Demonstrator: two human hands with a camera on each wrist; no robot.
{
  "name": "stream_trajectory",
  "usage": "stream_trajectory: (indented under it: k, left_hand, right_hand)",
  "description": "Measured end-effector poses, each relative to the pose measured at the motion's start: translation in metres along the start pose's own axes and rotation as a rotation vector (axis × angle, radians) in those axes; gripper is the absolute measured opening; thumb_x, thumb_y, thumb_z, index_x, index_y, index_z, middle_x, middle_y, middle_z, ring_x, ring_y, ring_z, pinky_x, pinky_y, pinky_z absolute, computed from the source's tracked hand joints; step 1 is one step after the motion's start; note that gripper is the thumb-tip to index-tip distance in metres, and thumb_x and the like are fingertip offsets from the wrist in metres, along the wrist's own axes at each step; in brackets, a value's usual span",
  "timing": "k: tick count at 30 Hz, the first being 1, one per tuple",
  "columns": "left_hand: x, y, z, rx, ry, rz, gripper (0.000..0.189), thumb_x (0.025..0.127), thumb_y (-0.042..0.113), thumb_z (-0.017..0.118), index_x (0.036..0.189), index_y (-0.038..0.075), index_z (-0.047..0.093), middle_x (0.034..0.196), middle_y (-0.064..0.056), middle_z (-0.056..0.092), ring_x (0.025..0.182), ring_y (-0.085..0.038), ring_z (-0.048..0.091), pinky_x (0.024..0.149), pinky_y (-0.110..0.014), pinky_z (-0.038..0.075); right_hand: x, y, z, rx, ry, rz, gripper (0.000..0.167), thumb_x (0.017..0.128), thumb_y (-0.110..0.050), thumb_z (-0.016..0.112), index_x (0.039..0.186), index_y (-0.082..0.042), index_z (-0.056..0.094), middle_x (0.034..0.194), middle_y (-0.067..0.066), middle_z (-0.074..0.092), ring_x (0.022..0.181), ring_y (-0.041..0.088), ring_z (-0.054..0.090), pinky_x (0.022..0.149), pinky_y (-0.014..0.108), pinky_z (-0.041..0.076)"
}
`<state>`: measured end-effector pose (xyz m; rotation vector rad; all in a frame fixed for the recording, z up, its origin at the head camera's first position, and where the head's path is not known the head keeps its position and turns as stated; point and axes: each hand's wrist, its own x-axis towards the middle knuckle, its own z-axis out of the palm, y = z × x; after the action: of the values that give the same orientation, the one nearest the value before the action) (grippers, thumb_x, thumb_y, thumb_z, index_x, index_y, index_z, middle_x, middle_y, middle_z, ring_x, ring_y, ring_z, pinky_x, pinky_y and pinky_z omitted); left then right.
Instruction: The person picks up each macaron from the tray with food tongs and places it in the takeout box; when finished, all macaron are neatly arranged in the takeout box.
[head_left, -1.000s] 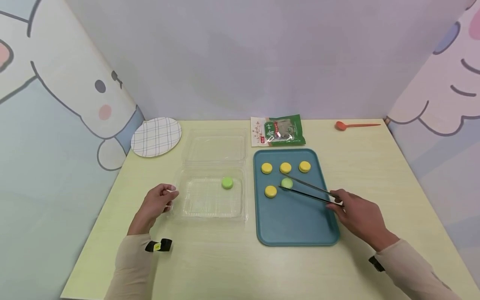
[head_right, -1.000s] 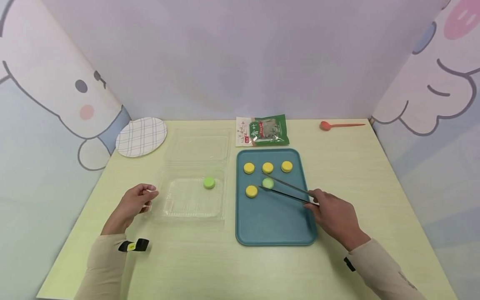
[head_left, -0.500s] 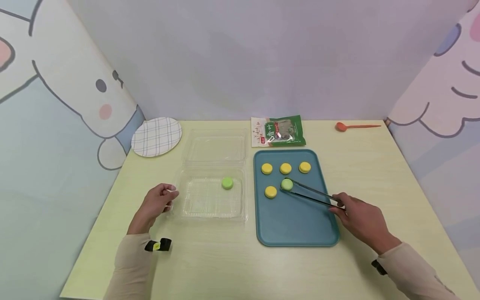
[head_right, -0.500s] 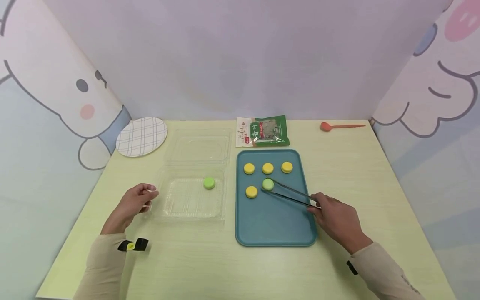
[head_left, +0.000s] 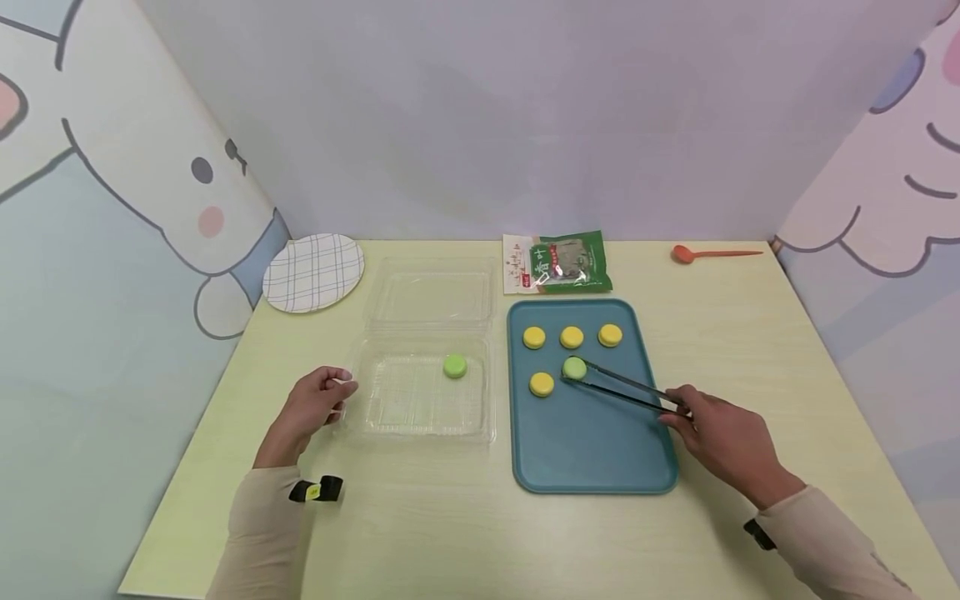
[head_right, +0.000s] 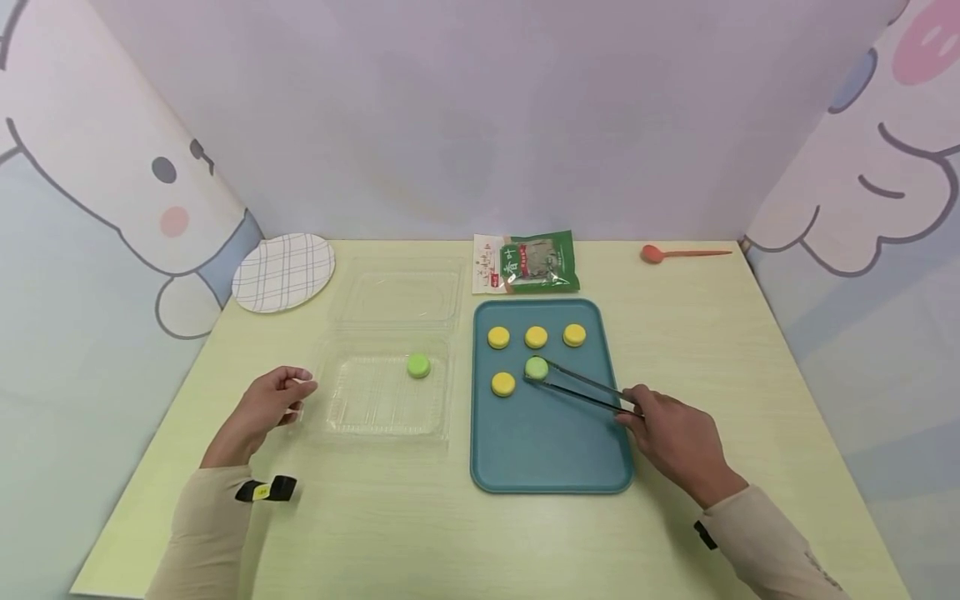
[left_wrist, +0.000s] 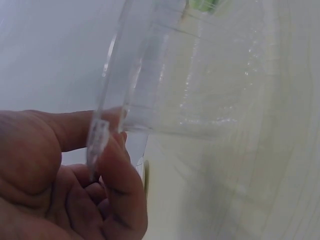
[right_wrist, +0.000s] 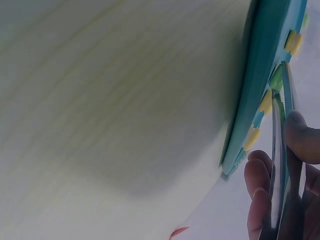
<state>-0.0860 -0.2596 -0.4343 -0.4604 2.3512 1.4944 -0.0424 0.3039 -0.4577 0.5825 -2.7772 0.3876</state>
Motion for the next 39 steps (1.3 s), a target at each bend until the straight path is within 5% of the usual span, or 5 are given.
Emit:
stream_trajectory:
  k: [5,11,15,35,39]
  left_hand:
    - [-0.001,0.001,0.000,-0.003,0.002,-0.002,0.030,0.103,0.018,0.060,0.123,-0.001,0.051,0.087,-0.003,0.050,0.072,-0.014,0.052,0.062,-0.027,0.049]
    - [-0.002,0.003,0.001,-0.004,-0.002,-0.008,0.029,0.103,0.019,0.060,0.122,-0.001,0.052,0.087,-0.004,0.050,0.071,-0.014,0.052,0.062,-0.027,0.048]
    - [-0.002,0.003,0.001,-0.002,-0.003,-0.004,0.030,0.103,0.019,0.060,0.123,-0.002,0.051,0.087,-0.004,0.050,0.071,-0.014,0.052,0.062,-0.027,0.048]
    - [-0.002,0.002,0.000,-0.015,-0.006,-0.012,0.032,0.103,0.020,0.061,0.124,-0.002,0.051,0.088,-0.005,0.051,0.071,-0.015,0.052,0.062,-0.027,0.048]
    - [-0.001,0.001,0.000,-0.014,-0.006,-0.016,0.031,0.103,0.020,0.061,0.124,-0.001,0.052,0.088,-0.005,0.051,0.072,-0.015,0.052,0.062,-0.027,0.048]
  right_hand:
    - [0.004,0.000,-0.005,-0.002,0.036,-0.028,0.041,0.082,-0.031,0.083,0.111,-0.011,0.061,0.072,-0.003,0.067,0.053,0.008,0.055,0.040,0.024,0.032]
    - [0.012,0.001,-0.012,0.005,0.088,-0.050,0.067,0.096,-0.069,0.032,0.110,-0.011,0.061,0.075,-0.002,0.068,0.052,0.009,0.056,0.040,0.026,0.034]
    - [0.018,-0.002,-0.015,0.002,0.090,-0.060,0.072,0.096,-0.071,0.026,0.111,-0.010,0.062,0.076,0.000,0.069,0.053,0.011,0.057,0.041,0.026,0.035]
    - [0.054,-0.038,-0.023,0.066,0.057,-0.155,0.068,0.097,-0.067,0.032,0.111,-0.009,0.064,0.084,0.001,0.073,0.062,0.011,0.064,0.044,0.023,0.038]
    - [0.059,-0.046,-0.022,0.076,0.015,-0.163,0.052,0.095,-0.058,0.053,0.112,-0.010,0.064,0.085,0.000,0.073,0.066,0.011,0.065,0.047,0.025,0.041]
